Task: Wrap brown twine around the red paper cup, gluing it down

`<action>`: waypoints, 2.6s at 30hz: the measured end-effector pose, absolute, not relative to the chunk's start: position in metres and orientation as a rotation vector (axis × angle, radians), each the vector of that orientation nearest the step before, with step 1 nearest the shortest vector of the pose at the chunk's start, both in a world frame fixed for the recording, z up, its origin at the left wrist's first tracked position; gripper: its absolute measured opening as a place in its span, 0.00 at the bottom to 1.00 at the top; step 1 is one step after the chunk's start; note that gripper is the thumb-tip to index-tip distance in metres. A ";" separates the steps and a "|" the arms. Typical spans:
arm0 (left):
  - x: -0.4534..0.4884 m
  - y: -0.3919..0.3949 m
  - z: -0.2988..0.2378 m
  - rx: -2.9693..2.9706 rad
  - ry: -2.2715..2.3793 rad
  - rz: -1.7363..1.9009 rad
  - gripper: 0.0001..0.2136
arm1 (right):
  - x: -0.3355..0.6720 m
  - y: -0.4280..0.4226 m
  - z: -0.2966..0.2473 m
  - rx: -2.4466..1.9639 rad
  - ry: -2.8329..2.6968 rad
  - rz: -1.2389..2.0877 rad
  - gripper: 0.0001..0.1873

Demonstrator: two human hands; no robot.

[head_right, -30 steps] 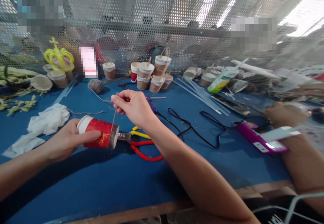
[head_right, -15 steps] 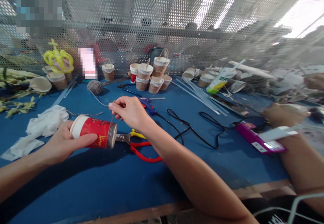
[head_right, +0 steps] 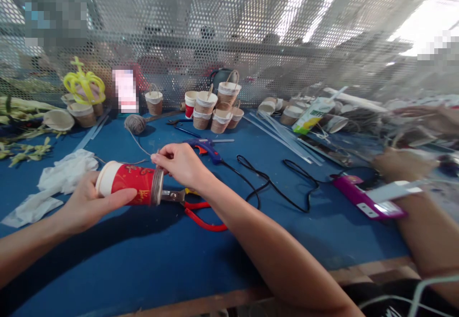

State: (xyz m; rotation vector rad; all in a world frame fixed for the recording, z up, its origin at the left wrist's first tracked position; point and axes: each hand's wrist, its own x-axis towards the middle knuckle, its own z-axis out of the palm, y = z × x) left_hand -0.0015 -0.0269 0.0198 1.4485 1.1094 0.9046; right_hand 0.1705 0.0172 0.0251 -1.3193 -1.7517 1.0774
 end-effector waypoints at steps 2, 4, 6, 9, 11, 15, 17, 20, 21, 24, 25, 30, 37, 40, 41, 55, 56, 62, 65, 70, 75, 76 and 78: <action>-0.002 -0.025 0.016 1.402 1.056 0.932 0.06 | 0.170 0.018 0.024 -1.325 -1.747 1.083 0.10; -0.002 -0.023 0.013 1.316 0.982 0.961 0.05 | 0.170 0.019 0.022 -1.314 -1.749 1.095 0.09; -0.002 -0.022 0.010 1.220 0.937 0.983 0.05 | 0.170 0.020 0.020 -1.306 -1.755 1.122 0.10; 0.001 -0.020 0.012 1.106 0.926 1.001 0.05 | 0.170 0.021 0.016 -1.309 -1.741 1.182 0.10; 0.003 -0.020 0.014 1.049 0.919 1.002 0.04 | 0.169 0.022 0.015 -1.316 -1.713 1.219 0.10; 0.005 -0.019 0.017 0.971 0.915 0.997 0.04 | 0.168 0.023 0.011 -1.339 -1.636 1.290 0.10; 0.004 -0.020 0.017 0.950 0.913 1.010 0.04 | 0.167 0.022 0.010 -1.341 -1.617 1.323 0.10; 0.003 -0.020 0.016 0.931 0.900 1.019 0.04 | 0.166 0.022 0.008 -1.346 -1.639 1.337 0.08; 0.003 -0.020 0.016 0.920 0.893 1.012 0.03 | 0.166 0.022 0.007 -1.352 -1.649 1.332 0.07; 0.003 -0.017 0.016 0.846 0.877 0.981 0.02 | 0.167 0.023 0.005 -1.384 -1.685 1.296 0.08; 0.003 -0.015 0.016 0.811 0.871 0.975 0.02 | 0.168 0.025 0.004 -1.398 -1.703 1.275 0.09; 0.004 -0.005 0.021 0.640 0.886 1.013 0.05 | 0.176 0.033 0.008 -1.501 -1.736 1.050 0.09; 0.005 0.000 0.025 0.520 1.008 1.064 0.06 | 0.175 0.013 0.033 -1.256 -1.951 0.698 0.09; 0.004 0.000 0.022 0.561 1.002 1.068 0.04 | 0.169 0.002 0.037 -1.257 -2.088 0.630 0.05; 0.004 0.000 0.021 0.576 0.989 1.070 0.04 | 0.167 0.000 0.036 -1.264 -2.112 0.606 0.05; 0.003 0.001 0.011 0.686 0.906 1.111 0.06 | 0.164 -0.002 0.035 -1.308 -2.092 0.633 0.04; 0.003 0.002 0.009 0.694 0.899 1.119 0.05 | 0.165 -0.002 0.037 -1.312 -2.076 0.681 0.05; 0.003 0.004 0.006 0.885 0.836 1.115 0.06 | 0.168 0.007 0.039 -1.340 -1.842 1.179 0.07; 0.000 0.005 0.008 1.092 0.842 1.020 0.12 | 0.171 0.009 0.032 -1.314 -1.714 1.288 0.06; -0.012 0.009 0.022 1.505 1.091 1.009 0.16 | 0.184 0.004 0.022 -1.243 -1.512 1.267 0.09; -0.018 -0.016 0.066 1.684 1.012 1.163 0.10 | 0.192 0.003 0.013 -1.199 -1.261 1.270 0.12; -0.018 -0.027 0.069 1.644 0.770 1.137 0.09 | 0.192 0.003 0.012 -1.192 -1.238 1.282 0.12; -0.018 -0.055 0.052 1.449 0.469 0.939 0.12 | 0.191 0.003 0.010 -1.186 -1.218 1.302 0.13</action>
